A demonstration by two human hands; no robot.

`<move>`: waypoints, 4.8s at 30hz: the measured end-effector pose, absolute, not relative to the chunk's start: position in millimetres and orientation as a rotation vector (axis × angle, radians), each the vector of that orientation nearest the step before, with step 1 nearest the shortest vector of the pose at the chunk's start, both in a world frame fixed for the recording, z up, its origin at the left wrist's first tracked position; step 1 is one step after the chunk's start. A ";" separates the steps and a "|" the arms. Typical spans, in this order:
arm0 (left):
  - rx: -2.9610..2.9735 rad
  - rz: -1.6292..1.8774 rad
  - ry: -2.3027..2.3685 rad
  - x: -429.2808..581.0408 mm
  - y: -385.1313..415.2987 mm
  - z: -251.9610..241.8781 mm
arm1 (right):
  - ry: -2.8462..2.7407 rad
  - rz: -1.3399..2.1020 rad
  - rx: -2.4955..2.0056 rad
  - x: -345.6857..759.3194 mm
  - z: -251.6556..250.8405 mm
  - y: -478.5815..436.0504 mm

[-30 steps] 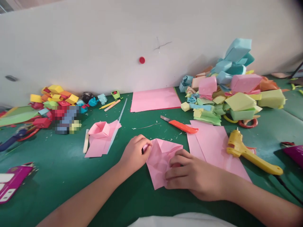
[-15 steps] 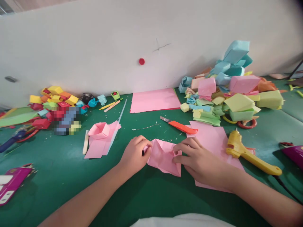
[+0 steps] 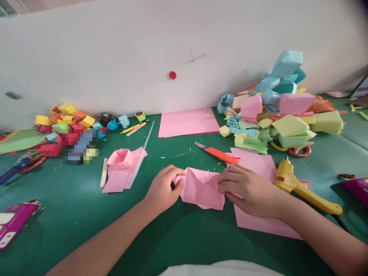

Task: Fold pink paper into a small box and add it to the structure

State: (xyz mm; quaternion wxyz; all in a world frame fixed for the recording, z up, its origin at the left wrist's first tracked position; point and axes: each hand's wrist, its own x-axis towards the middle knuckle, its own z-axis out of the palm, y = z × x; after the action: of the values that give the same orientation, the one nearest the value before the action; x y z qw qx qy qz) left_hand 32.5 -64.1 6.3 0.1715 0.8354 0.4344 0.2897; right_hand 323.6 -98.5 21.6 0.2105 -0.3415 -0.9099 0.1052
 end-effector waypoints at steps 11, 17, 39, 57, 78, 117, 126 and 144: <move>3.003 0.637 0.995 28.1 -66.4 8.2 | -2.608 0.513 -1.042 343.5 34.5 -100.0; 2.929 0.378 0.449 25.6 -73.1 22.6 | -2.618 0.507 -1.060 342.4 35.8 -99.8; 2.821 0.506 0.716 38.6 -83.8 15.3 | -2.602 0.430 -1.152 300.1 21.8 -115.8; 2.862 0.666 0.612 35.7 -79.7 13.3 | -2.613 0.461 -1.076 299.9 27.0 -115.3; 3.016 0.860 0.917 47.6 -74.1 4.8 | -2.325 0.352 -1.268 293.4 5.0 -101.3; 3.056 0.382 0.854 38.9 -85.0 -2.0 | -2.507 0.037 -1.330 292.5 -6.0 -115.8; 3.019 0.208 0.831 35.4 -84.4 -2.9 | -2.556 -0.032 -1.323 291.9 -4.3 -116.6; 2.854 0.213 0.853 34.4 -81.2 4.8 | -2.632 0.063 -1.247 291.9 -5.9 -121.3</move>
State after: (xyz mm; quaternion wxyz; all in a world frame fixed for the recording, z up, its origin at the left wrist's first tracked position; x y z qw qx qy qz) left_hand 34.4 -81.2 4.8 0.0776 0.9528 0.2847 0.0712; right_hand 291.9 -121.3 -5.9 0.1140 -0.4252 -0.8976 0.0214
